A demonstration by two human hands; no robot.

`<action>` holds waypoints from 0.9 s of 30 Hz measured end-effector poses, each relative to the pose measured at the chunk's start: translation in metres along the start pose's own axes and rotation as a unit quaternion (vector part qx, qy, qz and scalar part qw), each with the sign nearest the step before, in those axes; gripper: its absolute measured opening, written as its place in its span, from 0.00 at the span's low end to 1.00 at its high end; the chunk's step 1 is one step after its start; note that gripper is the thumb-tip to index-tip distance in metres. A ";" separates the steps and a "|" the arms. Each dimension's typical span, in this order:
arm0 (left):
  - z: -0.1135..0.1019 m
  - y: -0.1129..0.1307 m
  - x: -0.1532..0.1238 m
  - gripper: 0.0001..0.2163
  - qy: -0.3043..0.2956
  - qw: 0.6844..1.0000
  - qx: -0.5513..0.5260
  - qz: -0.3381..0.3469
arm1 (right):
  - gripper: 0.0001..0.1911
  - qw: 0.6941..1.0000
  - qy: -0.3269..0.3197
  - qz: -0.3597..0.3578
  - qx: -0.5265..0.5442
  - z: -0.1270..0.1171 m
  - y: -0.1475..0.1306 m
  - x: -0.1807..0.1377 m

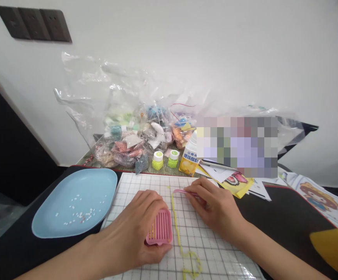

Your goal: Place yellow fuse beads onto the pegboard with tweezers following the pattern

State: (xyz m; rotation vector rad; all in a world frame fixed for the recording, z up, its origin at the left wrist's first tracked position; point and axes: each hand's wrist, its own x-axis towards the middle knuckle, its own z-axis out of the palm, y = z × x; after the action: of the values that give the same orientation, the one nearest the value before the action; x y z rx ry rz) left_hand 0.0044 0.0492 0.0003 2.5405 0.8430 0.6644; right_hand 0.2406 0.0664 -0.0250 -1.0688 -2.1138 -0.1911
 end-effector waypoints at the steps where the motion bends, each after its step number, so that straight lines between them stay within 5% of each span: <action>1: 0.000 0.000 0.000 0.19 0.001 1.000 0.000 0.001 | 0.09 1.000 0.000 0.000 -0.001 0.000 0.000 0.000; 27: 0.002 -0.001 -0.003 0.19 0.009 1.000 0.001 0.003 | 0.08 1.000 0.004 -0.016 -0.007 0.002 0.001 -0.001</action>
State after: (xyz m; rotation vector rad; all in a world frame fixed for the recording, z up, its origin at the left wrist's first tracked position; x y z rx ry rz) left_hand 0.0036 0.0476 -0.0028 2.5426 0.8422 0.6885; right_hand 0.2407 0.0666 -0.0274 -1.0409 -2.1258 -0.2256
